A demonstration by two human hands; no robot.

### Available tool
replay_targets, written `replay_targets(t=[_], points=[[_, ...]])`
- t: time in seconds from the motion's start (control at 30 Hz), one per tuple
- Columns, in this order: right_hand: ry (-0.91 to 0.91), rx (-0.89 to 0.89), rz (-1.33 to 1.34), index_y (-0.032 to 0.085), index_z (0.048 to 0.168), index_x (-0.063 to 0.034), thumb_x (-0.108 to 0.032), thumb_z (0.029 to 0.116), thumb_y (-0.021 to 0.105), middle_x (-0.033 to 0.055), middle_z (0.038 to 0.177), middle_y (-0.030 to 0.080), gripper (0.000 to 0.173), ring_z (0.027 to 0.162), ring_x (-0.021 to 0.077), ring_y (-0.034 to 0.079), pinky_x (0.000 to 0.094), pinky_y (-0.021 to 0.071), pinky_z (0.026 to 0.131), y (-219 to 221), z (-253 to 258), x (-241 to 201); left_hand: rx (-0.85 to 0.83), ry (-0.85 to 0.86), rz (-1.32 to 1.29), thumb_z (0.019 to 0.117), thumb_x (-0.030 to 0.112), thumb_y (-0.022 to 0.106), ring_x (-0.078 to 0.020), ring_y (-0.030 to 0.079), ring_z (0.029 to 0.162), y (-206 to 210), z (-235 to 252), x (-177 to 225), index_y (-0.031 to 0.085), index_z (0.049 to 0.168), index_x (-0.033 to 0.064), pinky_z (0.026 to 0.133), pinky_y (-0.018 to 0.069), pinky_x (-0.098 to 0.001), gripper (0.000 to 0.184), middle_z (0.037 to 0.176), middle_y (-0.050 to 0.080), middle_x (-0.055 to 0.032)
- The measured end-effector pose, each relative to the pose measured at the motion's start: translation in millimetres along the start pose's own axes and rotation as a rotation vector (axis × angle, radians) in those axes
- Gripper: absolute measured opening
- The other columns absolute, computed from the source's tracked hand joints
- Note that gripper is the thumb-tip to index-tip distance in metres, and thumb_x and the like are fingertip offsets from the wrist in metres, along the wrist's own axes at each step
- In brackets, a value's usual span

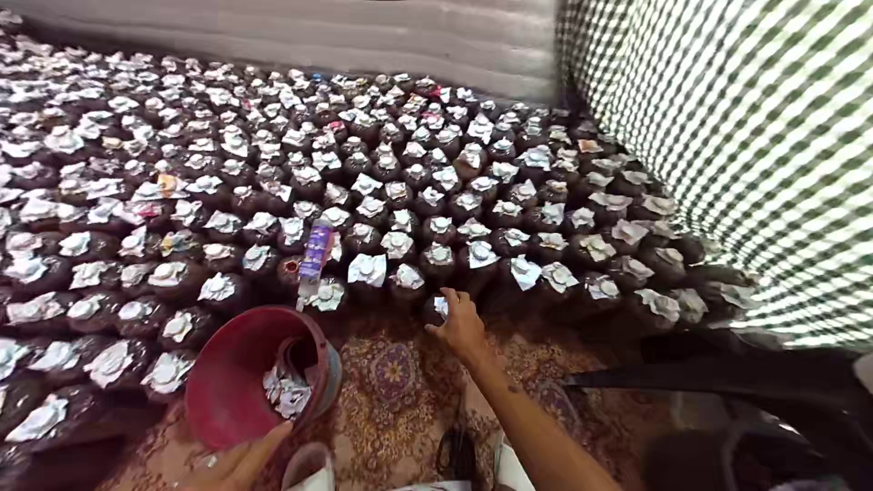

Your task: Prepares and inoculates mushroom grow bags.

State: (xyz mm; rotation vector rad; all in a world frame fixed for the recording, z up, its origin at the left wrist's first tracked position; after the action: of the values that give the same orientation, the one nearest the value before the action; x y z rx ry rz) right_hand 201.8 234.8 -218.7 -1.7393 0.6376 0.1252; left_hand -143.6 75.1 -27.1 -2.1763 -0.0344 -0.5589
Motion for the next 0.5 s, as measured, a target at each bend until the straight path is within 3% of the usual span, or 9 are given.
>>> replay_targets(t=[0.17,0.27,0.4,0.5], points=[[0.002,0.074,-0.011,0.054,0.144,-0.0208,-0.039,0.0667,0.093,0.0193,0.140,0.056,0.089,0.121,0.0417,0.060,0.0595,0.0544,0.090,-12.5,-52.8,4.3,0.056,0.021,-0.003,0.0985,0.045,0.065,-0.0436,0.065,0.118,-8.8,-11.0,1.0,0.045,0.155,0.0099,0.094,0.0512,-0.0649,0.069,0.138,0.063,-0.0197],[0.029,-0.003,0.062,0.056,0.143,-0.0210,-0.045,0.0625,0.094,0.0166,0.138,0.058,0.092,0.121,0.0371,0.061,0.0584,0.0538,0.094,-14.5,-109.8,-1.6,0.047,0.047,-0.009,0.0982,0.050,0.063,-0.0365,0.064,0.121,-3.4,-7.2,-3.9,0.045,0.155,0.0147,0.100,0.0506,-0.0609,0.070,0.138,0.064,-0.0133],[0.039,-0.155,0.072,0.054,0.145,-0.0196,-0.045,0.0622,0.091,0.0191,0.142,0.055,0.094,0.126,0.0396,0.057,0.0597,0.0531,0.095,35.2,-161.9,-5.8,-0.001,-0.056,0.077,0.0993,0.049,0.061,-0.0367,0.061,0.125,-0.9,11.3,-2.4,0.042,0.157,0.0177,0.104,0.0465,-0.0608,0.068,0.139,0.062,-0.0135],[-0.004,-0.108,-0.050,0.055,0.144,-0.0220,-0.044,0.0630,0.089,0.0193,0.143,0.053,0.090,0.127,0.0425,0.055,0.0586,0.0547,0.090,76.2,-180.6,-8.5,-0.030,-0.026,0.040,0.1005,0.046,0.061,-0.0334,0.060,0.126,7.8,18.2,9.3,0.044,0.155,0.0163,0.108,0.0453,-0.0568,0.064,0.137,0.063,-0.0132]])
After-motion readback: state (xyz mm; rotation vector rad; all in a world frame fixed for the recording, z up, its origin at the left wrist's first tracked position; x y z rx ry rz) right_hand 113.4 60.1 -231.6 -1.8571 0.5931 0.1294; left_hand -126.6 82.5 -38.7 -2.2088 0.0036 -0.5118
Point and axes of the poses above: each hand's wrist, its own z-axis towards the middle knuckle, its own y-axis out of the palm, x = y × z, the point moved 8 cm from there along z, towards the middle knuckle
